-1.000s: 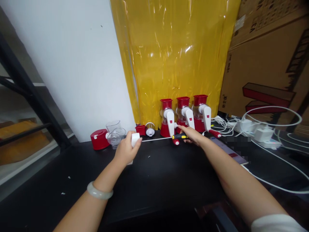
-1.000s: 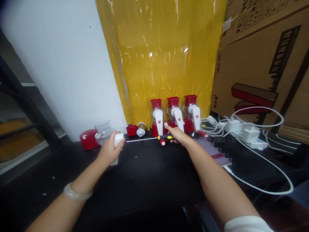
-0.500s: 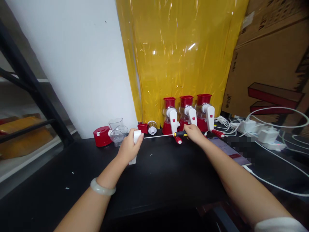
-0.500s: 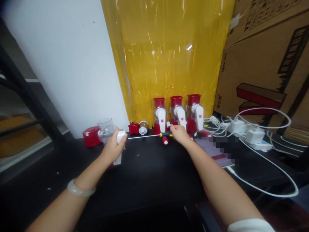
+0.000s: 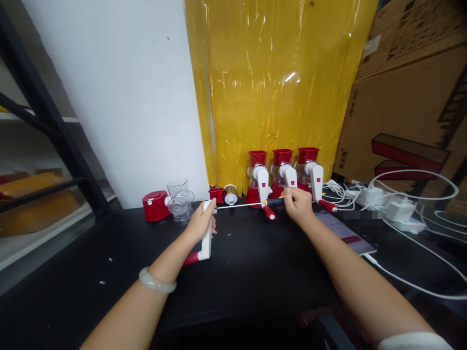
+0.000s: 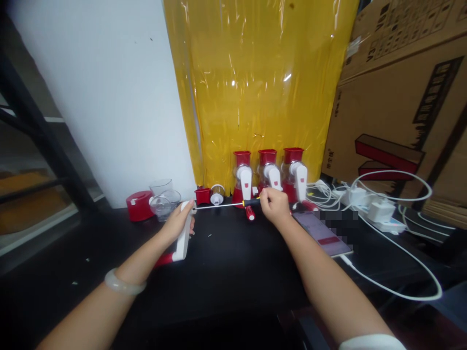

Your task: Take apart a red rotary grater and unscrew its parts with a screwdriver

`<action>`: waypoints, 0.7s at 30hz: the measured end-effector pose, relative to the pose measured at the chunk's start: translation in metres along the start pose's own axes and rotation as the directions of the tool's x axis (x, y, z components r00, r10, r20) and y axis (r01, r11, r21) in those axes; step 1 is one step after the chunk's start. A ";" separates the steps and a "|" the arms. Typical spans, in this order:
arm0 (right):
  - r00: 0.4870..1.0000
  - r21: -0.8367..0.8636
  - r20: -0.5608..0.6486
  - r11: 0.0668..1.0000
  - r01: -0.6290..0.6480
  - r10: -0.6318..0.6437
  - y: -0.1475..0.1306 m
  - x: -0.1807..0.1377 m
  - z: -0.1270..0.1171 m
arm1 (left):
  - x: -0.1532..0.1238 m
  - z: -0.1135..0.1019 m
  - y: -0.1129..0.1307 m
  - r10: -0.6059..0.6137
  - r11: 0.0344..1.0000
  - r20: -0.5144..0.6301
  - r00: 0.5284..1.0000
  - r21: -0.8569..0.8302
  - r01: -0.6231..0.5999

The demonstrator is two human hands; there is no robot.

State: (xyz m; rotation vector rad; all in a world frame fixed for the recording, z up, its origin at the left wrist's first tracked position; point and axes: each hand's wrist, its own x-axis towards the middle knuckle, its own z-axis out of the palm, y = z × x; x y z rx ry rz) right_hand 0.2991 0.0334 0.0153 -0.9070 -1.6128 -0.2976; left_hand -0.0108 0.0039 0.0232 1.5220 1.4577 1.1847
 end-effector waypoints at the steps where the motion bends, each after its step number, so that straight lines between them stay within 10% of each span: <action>1: 0.999 0.015 0.022 0.999 -0.043 0.043 0.000 0.000 0.001 | 0.000 0.000 0.000 0.022 1.000 -0.014 1.000 0.023 -0.021; 7: 0.890 0.188 0.268 0.887 -0.423 0.368 0.008 0.004 0.008 | -0.008 -0.006 0.004 0.319 0.912 -0.072 0.945 0.296 -0.285; 15: 0.433 0.085 0.590 0.481 -0.872 0.681 0.019 0.009 0.013 | -0.020 -0.020 0.014 0.778 0.303 0.142 0.612 0.769 -0.563; 18: 0.424 -0.009 0.550 0.513 -0.858 0.719 0.016 0.009 0.013 | -0.017 -0.020 0.010 0.795 0.218 0.197 0.573 0.790 -0.574; 21: 0.473 -0.017 0.527 0.564 -0.825 0.707 0.009 0.010 0.010 | -0.015 -0.019 0.007 0.758 0.264 0.152 0.634 0.817 -0.513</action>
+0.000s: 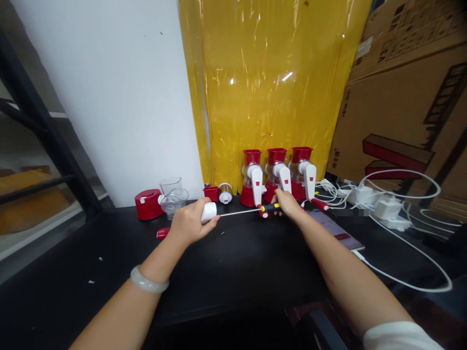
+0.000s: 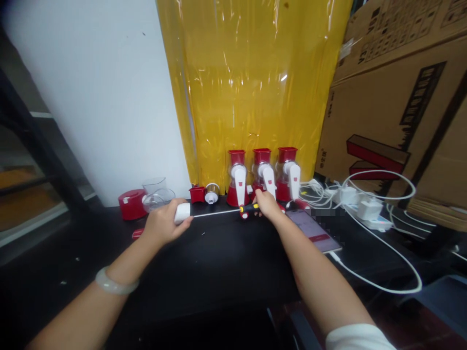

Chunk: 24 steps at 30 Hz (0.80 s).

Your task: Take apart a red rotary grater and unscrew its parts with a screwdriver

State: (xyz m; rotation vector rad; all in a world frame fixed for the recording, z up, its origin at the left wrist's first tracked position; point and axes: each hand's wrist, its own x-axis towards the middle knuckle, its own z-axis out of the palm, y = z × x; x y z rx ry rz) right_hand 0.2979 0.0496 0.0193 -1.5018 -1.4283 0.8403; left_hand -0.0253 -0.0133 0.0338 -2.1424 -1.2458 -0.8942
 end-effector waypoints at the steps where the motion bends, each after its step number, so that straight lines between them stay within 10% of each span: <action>1: 1.000 -0.009 -0.022 1.000 0.019 -0.019 -0.002 -0.002 0.000 | 0.000 0.001 0.000 -0.031 1.000 0.013 0.999 0.001 0.031; 12: 0.898 -0.085 -0.316 0.951 0.296 -0.307 -0.005 -0.009 0.001 | 0.003 -0.001 0.013 -0.352 0.893 0.186 0.917 -0.226 0.389; 24: 0.676 -0.316 -0.420 0.796 0.516 -0.605 0.000 -0.015 -0.001 | 0.004 0.022 0.012 -0.452 0.334 0.550 0.702 -0.626 0.705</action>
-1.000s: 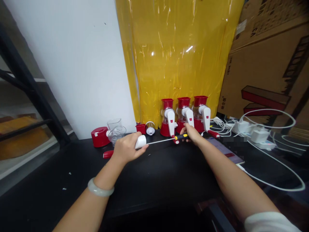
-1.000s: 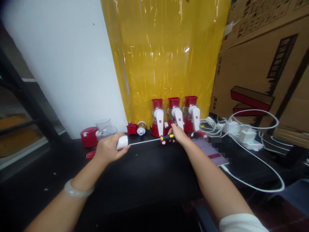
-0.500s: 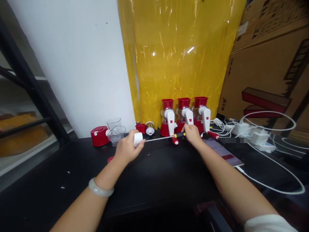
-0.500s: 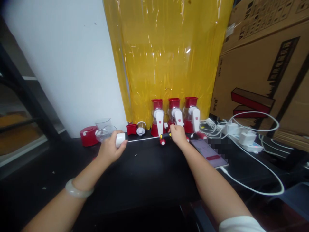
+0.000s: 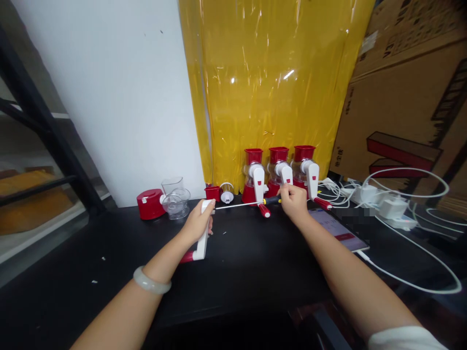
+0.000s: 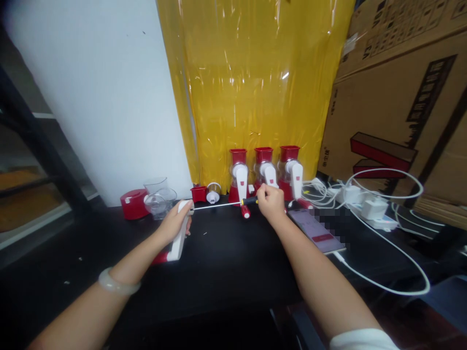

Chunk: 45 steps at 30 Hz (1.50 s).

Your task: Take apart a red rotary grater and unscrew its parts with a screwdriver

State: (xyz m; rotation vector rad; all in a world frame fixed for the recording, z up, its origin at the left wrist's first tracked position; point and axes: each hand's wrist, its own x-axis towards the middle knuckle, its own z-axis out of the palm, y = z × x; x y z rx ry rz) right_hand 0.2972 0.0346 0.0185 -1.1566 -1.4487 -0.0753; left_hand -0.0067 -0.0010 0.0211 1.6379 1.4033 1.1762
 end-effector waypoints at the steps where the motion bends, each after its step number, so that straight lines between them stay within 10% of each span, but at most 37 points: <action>1: 1.000 0.011 -0.003 1.000 0.014 -0.014 -0.001 0.000 -0.001 | 0.001 0.001 0.000 -0.032 0.999 0.014 0.999 -0.032 0.033; 11: 0.933 0.185 0.279 0.940 -0.285 0.228 0.002 0.005 0.008 | 0.000 -0.009 -0.001 0.183 0.966 -0.086 0.979 0.198 -0.164; 19: 0.764 0.011 0.553 0.913 -0.408 0.334 0.010 0.010 0.003 | -0.010 -0.025 0.010 0.493 0.634 0.072 0.867 0.652 -0.415; 27: 0.897 -0.148 0.403 0.980 -0.133 0.183 0.006 0.009 0.002 | -0.011 -0.025 0.011 0.483 0.599 0.061 0.874 0.705 -0.380; 45: 0.984 -0.303 0.137 0.942 0.147 -0.109 -0.002 0.002 0.000 | 0.005 -0.007 -0.005 0.040 0.993 -0.042 0.998 0.111 -0.035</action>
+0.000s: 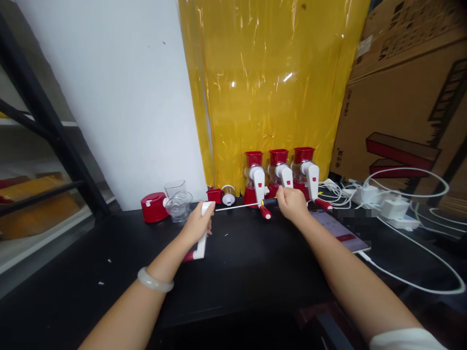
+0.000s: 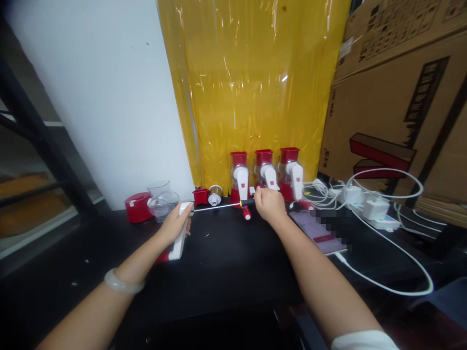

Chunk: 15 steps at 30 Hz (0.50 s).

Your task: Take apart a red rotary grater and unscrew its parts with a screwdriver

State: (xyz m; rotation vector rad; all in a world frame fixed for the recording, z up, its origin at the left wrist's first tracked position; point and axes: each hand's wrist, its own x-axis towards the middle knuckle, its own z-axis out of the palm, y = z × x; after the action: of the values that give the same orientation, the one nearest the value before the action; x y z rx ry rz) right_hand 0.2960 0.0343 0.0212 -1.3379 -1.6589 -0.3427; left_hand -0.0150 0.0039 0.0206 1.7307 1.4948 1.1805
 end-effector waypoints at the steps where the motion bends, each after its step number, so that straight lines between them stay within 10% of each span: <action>1: 1.000 0.002 -0.010 1.000 0.008 -0.008 0.000 0.000 -0.001 | 0.000 0.002 0.000 -0.037 0.998 0.029 0.999 -0.048 0.039; 6: 1.000 0.026 -0.025 0.999 0.018 -0.017 -0.003 0.000 -0.003 | 0.000 0.004 -0.001 -0.064 0.992 0.048 0.997 -0.107 0.069; 15: 0.959 0.144 0.282 0.988 -0.061 0.018 -0.001 0.003 0.001 | -0.007 -0.010 0.008 0.263 0.887 -0.099 0.960 0.416 -0.200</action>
State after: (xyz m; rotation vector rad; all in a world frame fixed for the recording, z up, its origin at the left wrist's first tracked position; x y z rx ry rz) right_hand 0.2949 0.0362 0.0238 -1.3487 -1.8470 0.0002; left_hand -0.0201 -0.0061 0.0303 2.1879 1.7563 1.2066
